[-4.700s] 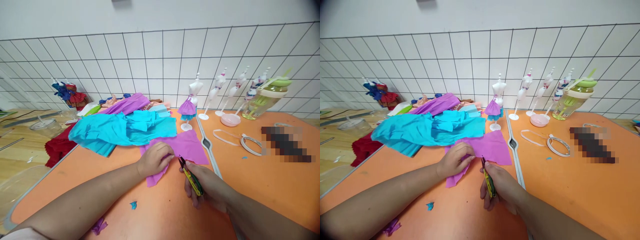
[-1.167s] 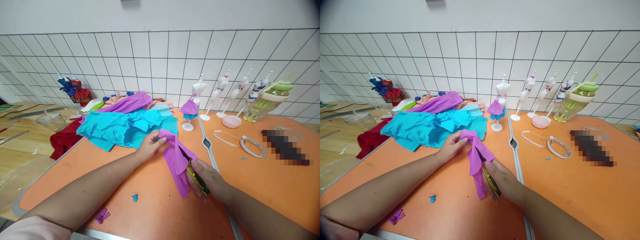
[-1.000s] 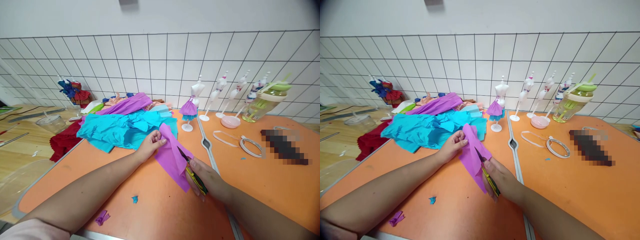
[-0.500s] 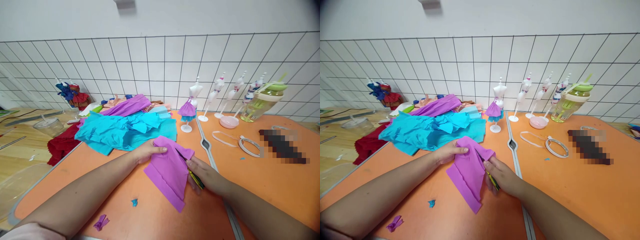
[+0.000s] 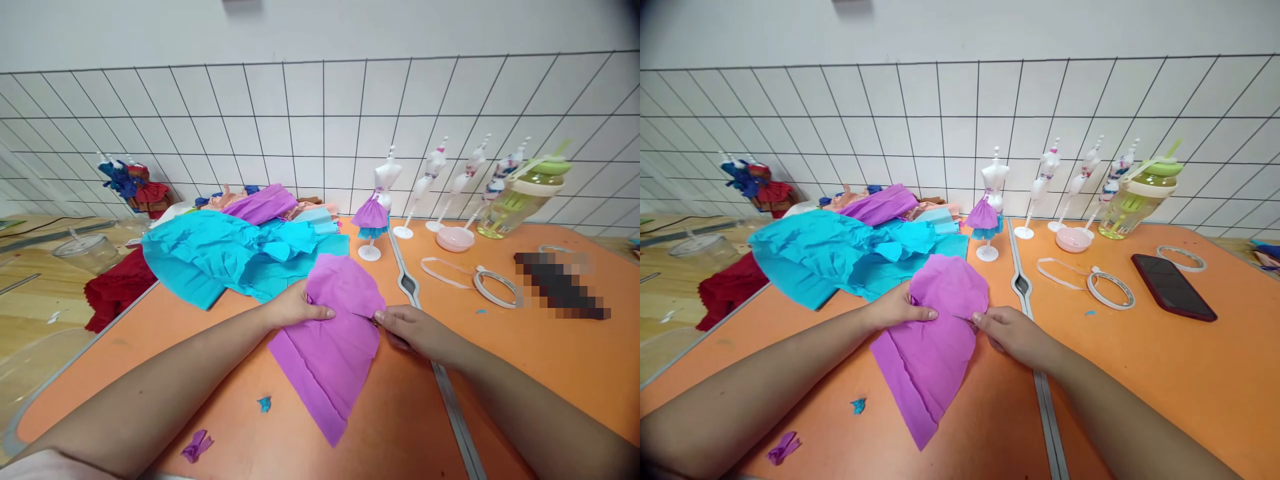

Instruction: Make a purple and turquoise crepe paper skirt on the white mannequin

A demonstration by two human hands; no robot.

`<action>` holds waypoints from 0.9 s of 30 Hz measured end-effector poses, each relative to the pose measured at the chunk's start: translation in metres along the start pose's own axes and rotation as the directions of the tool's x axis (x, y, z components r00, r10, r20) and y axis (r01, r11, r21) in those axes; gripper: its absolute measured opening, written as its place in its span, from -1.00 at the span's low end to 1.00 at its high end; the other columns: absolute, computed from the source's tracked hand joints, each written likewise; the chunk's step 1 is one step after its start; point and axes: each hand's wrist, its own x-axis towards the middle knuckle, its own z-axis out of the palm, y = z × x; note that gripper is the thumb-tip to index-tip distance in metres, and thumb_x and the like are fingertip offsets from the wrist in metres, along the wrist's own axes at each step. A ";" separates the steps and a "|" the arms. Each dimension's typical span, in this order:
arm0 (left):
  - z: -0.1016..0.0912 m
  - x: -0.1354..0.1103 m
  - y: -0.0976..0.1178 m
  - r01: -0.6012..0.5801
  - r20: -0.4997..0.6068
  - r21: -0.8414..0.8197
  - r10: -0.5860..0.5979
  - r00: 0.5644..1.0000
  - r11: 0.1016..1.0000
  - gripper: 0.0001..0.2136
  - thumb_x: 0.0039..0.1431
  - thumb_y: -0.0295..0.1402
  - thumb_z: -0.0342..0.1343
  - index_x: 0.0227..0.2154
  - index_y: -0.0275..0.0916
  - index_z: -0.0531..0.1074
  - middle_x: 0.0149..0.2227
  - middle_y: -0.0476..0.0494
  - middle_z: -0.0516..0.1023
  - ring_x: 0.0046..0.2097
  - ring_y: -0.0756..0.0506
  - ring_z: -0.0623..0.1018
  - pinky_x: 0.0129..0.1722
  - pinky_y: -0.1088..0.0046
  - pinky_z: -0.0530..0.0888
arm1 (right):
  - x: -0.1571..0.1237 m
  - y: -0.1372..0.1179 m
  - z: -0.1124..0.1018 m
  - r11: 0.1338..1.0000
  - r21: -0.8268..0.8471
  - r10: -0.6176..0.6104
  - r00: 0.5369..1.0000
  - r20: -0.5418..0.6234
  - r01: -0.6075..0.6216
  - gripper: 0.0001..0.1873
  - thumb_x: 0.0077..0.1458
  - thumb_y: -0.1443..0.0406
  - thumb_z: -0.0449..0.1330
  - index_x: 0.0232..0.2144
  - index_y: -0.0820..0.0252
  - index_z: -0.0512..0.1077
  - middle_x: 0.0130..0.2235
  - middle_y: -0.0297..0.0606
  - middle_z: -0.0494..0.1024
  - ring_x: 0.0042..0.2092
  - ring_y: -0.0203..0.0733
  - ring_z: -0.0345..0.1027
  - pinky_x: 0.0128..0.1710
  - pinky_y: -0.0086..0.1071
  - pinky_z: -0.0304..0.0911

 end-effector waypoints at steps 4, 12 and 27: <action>0.001 0.001 -0.003 0.012 -0.048 0.089 -0.007 0.999 0.996 -0.49 -0.11 -0.15 0.34 -0.10 -0.33 0.44 -0.09 -0.20 0.57 -0.04 -0.25 0.53 -0.01 0.21 0.45 | 0.001 0.000 -0.003 0.996 -0.088 0.034 0.999 0.003 -0.034 -0.40 0.12 -0.21 -0.05 -0.60 0.15 0.12 -0.64 -0.49 0.11 -0.58 -0.39 -0.09 -0.57 -0.44 -0.12; 0.007 -0.002 0.002 -0.031 0.021 -0.063 0.033 0.999 0.998 -0.46 -0.03 -0.20 0.32 0.00 -0.31 0.37 0.02 -0.23 0.52 -0.02 -0.21 0.54 -0.01 0.24 0.46 | 0.004 -0.002 -0.001 0.987 -0.160 0.001 0.994 -0.106 -0.018 -0.43 0.10 -0.15 0.03 -0.61 0.14 0.03 -0.59 -0.50 -0.03 -0.54 -0.40 -0.19 -0.54 -0.44 -0.21; 0.013 0.000 0.002 -0.093 -0.132 0.252 0.130 0.983 0.963 -0.33 -0.08 -0.17 0.33 0.11 -0.30 0.31 0.10 -0.25 0.45 0.11 -0.27 0.44 0.13 0.17 0.37 | 0.002 0.003 0.002 0.996 -0.066 0.052 0.998 -0.019 -0.053 -0.38 0.12 -0.21 -0.04 -0.63 0.16 0.15 -0.69 -0.49 0.16 -0.69 -0.46 -0.06 -0.70 -0.50 -0.12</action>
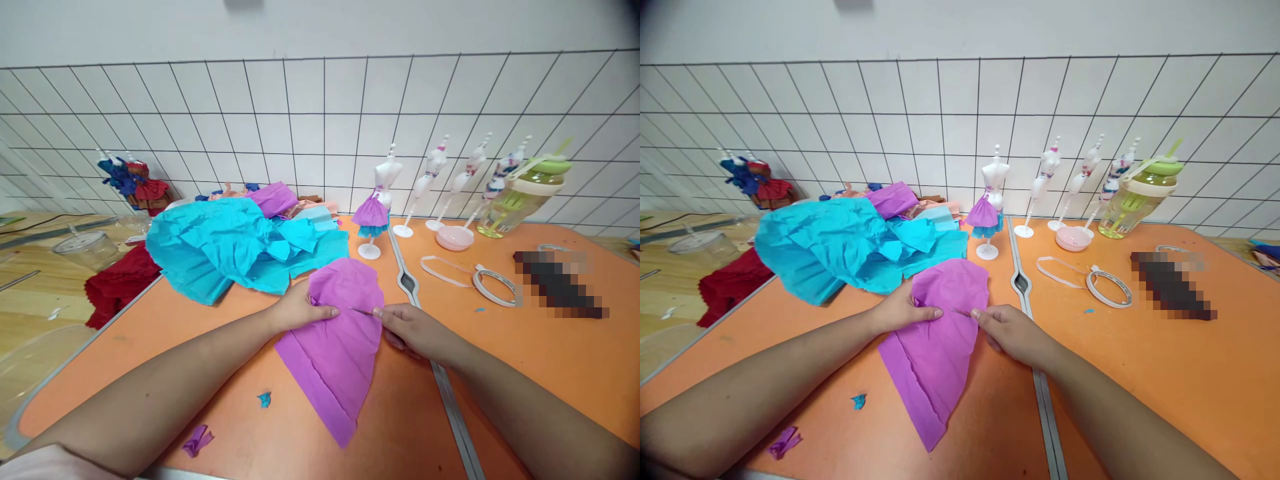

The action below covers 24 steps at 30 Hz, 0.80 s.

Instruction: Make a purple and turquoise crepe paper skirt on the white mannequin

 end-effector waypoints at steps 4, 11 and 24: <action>0.002 -0.001 0.004 0.021 0.008 -0.022 -0.021 1.000 1.000 -0.37 -0.06 -0.17 0.31 0.08 -0.31 0.33 0.04 -0.23 0.51 0.06 -0.25 0.49 0.09 0.19 0.40 | 0.000 0.001 0.002 0.997 0.011 0.073 0.997 -0.023 -0.072 -0.41 0.10 -0.22 -0.03 -0.60 0.14 0.14 -0.67 -0.51 0.17 -0.72 -0.44 -0.02 -0.75 -0.50 -0.07; 0.001 -0.002 0.000 0.007 0.005 -0.044 -0.006 1.000 0.999 -0.37 -0.08 -0.14 0.32 0.05 -0.32 0.36 0.02 -0.23 0.51 0.05 -0.25 0.48 0.08 0.20 0.39 | 0.000 0.000 0.002 0.995 0.058 0.085 0.996 0.001 -0.085 -0.43 0.11 -0.19 -0.03 -0.59 0.13 0.12 -0.67 -0.53 0.14 -0.72 -0.45 -0.07 -0.75 -0.51 -0.09; 0.011 -0.003 0.008 0.009 0.064 -0.082 -0.004 0.998 0.997 -0.44 -0.09 -0.20 0.33 -0.01 -0.30 0.39 -0.03 -0.15 0.53 0.00 -0.21 0.50 0.01 0.27 0.43 | 0.003 -0.001 0.006 0.997 -0.036 -0.074 0.997 -0.014 0.074 -0.44 0.15 -0.15 -0.03 -0.59 0.16 0.09 -0.56 -0.47 0.04 -0.51 -0.38 -0.08 -0.51 -0.46 -0.08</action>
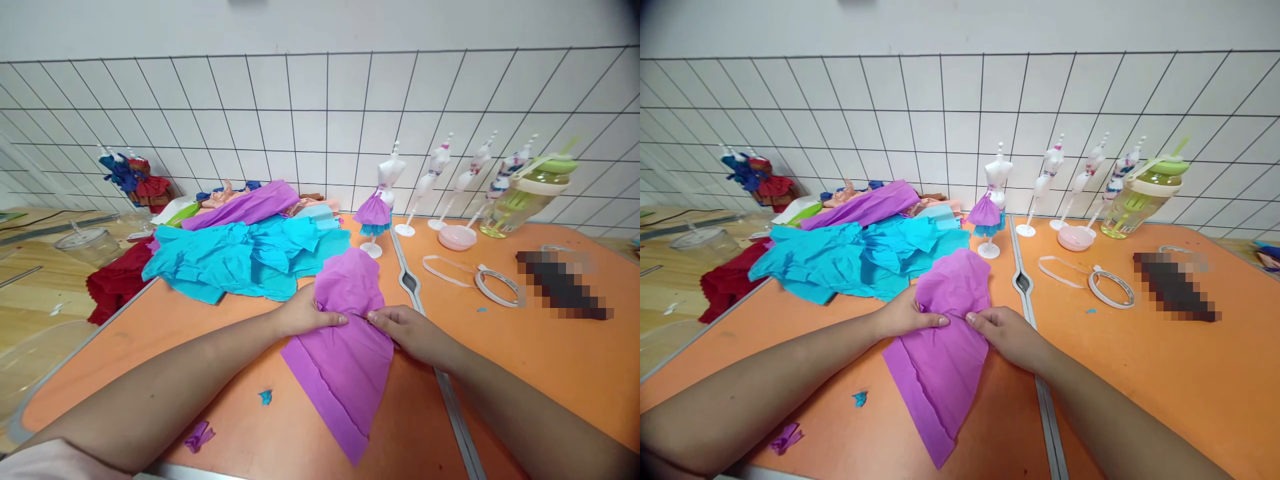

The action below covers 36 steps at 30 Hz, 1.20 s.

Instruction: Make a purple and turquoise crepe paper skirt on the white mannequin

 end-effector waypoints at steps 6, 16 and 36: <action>0.000 -0.001 -0.002 -0.008 0.022 -0.074 0.010 1.000 0.997 -0.50 -0.05 -0.16 0.30 -0.06 -0.31 0.42 -0.07 -0.19 0.55 -0.03 -0.21 0.51 -0.03 0.28 0.45 | 0.001 0.000 -0.002 0.999 -0.050 -0.013 1.000 -0.022 0.011 -0.46 0.13 -0.12 0.00 -0.60 0.16 0.12 -0.53 -0.43 0.07 -0.48 -0.35 -0.08 -0.46 -0.43 -0.04; 0.000 -0.001 -0.004 -0.020 -0.089 0.017 0.021 0.996 1.000 -0.51 -0.05 -0.18 0.29 -0.08 -0.34 0.42 -0.09 -0.23 0.56 -0.06 -0.21 0.53 -0.04 0.25 0.45 | 0.001 0.001 -0.005 0.992 -0.123 -0.030 0.999 -0.046 0.024 -0.43 0.10 -0.17 -0.02 -0.56 0.18 0.30 -0.54 -0.39 0.22 -0.47 -0.30 0.05 -0.45 -0.43 0.00; 0.004 -0.002 0.004 -0.078 -0.009 0.016 0.078 0.997 0.997 -0.56 -0.03 -0.22 0.29 -0.09 -0.33 0.45 -0.09 -0.21 0.56 -0.06 -0.20 0.53 -0.04 0.30 0.45 | 0.001 -0.001 0.001 0.993 -0.116 -0.017 0.999 -0.047 0.011 -0.47 0.13 -0.12 0.02 -0.60 0.16 0.16 -0.55 -0.44 0.10 -0.49 -0.34 -0.02 -0.49 -0.44 -0.05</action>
